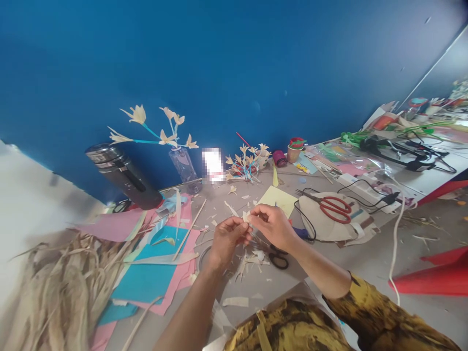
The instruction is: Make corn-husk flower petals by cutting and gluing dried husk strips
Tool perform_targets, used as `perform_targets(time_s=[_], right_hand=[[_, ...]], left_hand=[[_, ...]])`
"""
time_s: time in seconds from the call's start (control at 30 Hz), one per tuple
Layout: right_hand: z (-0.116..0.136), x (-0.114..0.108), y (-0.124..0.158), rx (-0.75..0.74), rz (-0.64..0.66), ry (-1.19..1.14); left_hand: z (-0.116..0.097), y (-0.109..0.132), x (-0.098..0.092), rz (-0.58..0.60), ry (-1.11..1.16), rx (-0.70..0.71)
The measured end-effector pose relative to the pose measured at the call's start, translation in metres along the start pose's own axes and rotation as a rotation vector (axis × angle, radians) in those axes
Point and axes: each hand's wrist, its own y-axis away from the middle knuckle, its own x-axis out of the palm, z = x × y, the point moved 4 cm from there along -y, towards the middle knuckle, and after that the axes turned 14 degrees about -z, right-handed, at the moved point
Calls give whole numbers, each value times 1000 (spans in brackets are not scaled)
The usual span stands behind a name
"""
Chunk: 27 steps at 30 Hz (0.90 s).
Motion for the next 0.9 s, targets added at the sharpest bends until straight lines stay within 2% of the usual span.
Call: perform_targets(time_s=[0.13,0.4,0.7,0.9], right_hand=[[-4,3,5,41,5,-50],[-6,9,9,44,-9,-110],[-11,10,10,79,4,-183],[-12,12,13,97,-102,-183]], left_hand=[[1,-2,-2,-62,27,23],[4,-3,-1,-60,89,15],[9,-6,-4,-69,11,61],[8,-4,-2,-58,32,22]])
